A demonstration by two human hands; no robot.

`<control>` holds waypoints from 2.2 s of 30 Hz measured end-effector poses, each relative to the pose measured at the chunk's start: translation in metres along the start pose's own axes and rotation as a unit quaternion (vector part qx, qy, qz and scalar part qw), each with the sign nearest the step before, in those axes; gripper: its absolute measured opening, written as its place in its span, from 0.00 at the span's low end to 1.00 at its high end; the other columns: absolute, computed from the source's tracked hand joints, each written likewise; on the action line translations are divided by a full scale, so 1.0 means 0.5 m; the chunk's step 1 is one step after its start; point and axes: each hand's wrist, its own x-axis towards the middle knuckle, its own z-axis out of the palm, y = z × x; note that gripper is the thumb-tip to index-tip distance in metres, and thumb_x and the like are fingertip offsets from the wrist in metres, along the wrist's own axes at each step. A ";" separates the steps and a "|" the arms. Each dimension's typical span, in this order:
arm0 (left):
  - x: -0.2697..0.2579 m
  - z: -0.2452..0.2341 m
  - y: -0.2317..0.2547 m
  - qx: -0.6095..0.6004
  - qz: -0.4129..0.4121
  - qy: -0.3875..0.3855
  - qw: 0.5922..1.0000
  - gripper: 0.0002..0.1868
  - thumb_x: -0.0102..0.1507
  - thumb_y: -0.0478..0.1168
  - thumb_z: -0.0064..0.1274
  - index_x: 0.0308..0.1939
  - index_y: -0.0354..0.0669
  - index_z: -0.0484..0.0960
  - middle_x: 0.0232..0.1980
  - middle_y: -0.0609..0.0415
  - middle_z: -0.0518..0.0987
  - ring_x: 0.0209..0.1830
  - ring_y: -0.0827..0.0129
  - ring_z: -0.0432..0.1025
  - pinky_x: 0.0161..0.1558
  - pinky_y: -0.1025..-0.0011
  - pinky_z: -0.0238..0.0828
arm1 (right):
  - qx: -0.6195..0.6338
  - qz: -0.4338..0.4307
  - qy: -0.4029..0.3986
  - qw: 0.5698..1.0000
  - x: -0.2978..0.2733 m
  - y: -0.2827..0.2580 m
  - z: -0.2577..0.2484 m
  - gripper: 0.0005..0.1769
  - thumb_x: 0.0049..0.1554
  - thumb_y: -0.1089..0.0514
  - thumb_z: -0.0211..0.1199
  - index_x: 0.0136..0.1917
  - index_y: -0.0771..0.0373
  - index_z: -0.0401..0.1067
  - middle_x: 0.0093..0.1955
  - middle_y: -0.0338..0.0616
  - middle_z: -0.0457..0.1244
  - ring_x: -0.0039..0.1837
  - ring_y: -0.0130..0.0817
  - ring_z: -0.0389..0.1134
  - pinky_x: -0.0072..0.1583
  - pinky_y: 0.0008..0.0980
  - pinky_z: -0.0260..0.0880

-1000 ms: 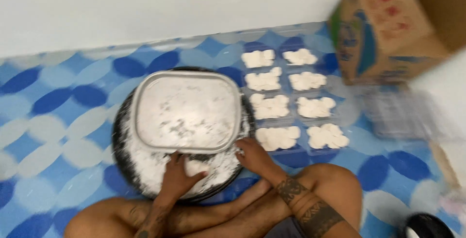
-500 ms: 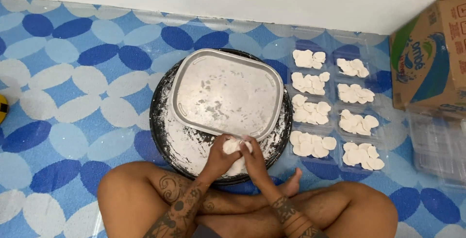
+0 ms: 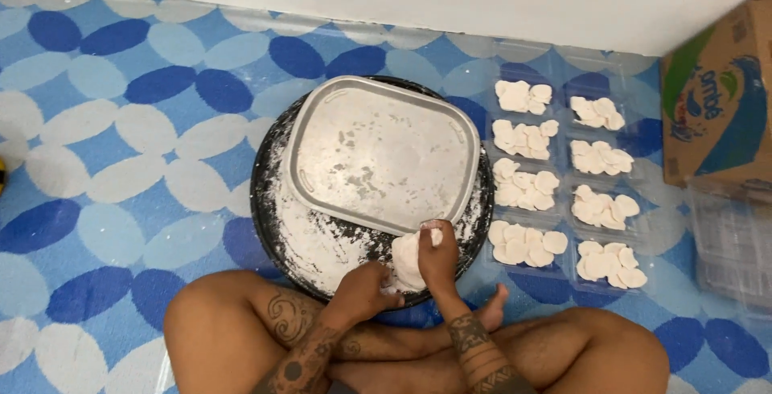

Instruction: The person prepares small white dough items, flattening them by hand and placing them into individual plastic trays on the floor.

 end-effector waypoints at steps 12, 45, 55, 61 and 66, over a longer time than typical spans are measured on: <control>0.052 0.116 0.054 0.126 0.110 0.023 0.986 0.12 0.51 0.46 0.61 0.21 0.43 0.79 0.29 0.44 0.80 0.33 0.44 0.75 0.36 0.48 0.69 | 0.046 -0.012 0.027 0.998 0.040 0.012 -0.031 0.04 0.59 0.53 0.60 0.46 0.54 0.71 0.49 0.39 0.69 0.57 0.37 0.70 0.60 0.33 0.64; 0.029 0.032 0.121 -0.134 0.299 0.251 0.911 0.27 0.52 0.43 0.65 0.53 0.40 0.77 0.44 0.49 0.74 0.42 0.61 0.68 0.37 0.65 0.64 | 0.367 0.336 0.176 0.849 -0.021 -0.153 -0.078 0.13 0.57 0.52 0.62 0.35 0.58 0.66 0.29 0.43 0.61 0.30 0.39 0.63 0.33 0.37 0.61; 0.059 0.060 0.047 -0.204 0.115 0.272 0.933 0.16 0.51 0.34 0.64 0.44 0.44 0.85 0.36 0.50 0.78 0.42 0.48 0.75 0.41 0.55 0.72 | 0.310 0.280 0.186 0.889 -0.003 -0.153 0.017 0.21 0.47 0.51 0.69 0.40 0.76 0.76 0.38 0.56 0.64 0.45 0.41 0.64 0.50 0.47 0.65; -0.004 -0.032 0.084 -0.060 0.119 0.217 0.967 0.12 0.52 0.37 0.59 0.41 0.48 0.83 0.35 0.47 0.80 0.44 0.45 0.75 0.40 0.49 0.73 | 0.054 0.224 0.151 0.961 0.051 -0.018 0.070 0.23 0.50 0.45 0.60 0.45 0.65 0.82 0.50 0.62 0.70 0.59 0.58 0.69 0.61 0.49 0.67; -0.003 -0.050 0.082 0.025 0.144 0.095 0.985 0.25 0.54 0.37 0.57 0.56 0.41 0.76 0.47 0.43 0.79 0.51 0.44 0.73 0.42 0.46 0.75 | 0.037 0.214 0.157 0.963 0.019 -0.084 0.030 0.25 0.51 0.43 0.61 0.50 0.65 0.81 0.51 0.60 0.70 0.58 0.51 0.68 0.61 0.48 0.67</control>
